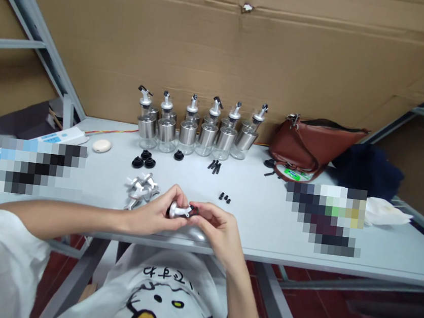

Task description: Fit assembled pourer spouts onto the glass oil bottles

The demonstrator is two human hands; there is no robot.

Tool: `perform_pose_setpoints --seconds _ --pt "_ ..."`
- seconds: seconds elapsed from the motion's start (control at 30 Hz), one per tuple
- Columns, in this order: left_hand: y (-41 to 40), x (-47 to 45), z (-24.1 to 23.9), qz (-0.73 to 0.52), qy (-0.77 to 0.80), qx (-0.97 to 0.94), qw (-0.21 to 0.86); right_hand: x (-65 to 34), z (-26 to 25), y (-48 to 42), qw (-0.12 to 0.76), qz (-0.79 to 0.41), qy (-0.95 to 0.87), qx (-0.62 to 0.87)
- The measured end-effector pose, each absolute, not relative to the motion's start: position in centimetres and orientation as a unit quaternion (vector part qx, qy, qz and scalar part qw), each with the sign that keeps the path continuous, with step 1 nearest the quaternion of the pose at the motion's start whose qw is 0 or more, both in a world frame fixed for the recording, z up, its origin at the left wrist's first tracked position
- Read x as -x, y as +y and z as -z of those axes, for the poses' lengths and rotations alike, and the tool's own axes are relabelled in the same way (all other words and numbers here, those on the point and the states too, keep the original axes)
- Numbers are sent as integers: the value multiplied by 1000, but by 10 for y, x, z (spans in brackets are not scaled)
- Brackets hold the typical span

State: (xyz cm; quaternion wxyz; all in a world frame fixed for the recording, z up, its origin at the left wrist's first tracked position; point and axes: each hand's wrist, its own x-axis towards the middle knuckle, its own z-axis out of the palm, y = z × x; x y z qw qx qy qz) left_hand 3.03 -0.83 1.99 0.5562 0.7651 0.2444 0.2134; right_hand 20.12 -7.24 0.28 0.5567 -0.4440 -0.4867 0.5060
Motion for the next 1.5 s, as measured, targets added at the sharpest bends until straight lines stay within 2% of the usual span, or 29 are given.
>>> perform_pose_setpoints --seconds 0.17,0.3,0.53,0.7,1.0,1.5 --pt "-12 -29 -22 -203 242 -760 568 -202 -3 -74 559 -513 -486 433" --pt "-13 -27 -19 -211 210 -765 572 -204 -2 -73 572 -548 -489 366" --pt "-13 -32 -16 -259 181 -725 612 -206 3 -70 619 -523 -484 330" --pt "-12 -32 -16 -242 204 -707 632 -205 5 -71 645 -521 -467 308" --pt "-11 -29 -13 -232 173 -700 653 -203 -5 -73 697 -594 -328 230" --pt "-9 -28 -13 -209 186 -711 645 -204 -8 -75 682 -646 -272 206"
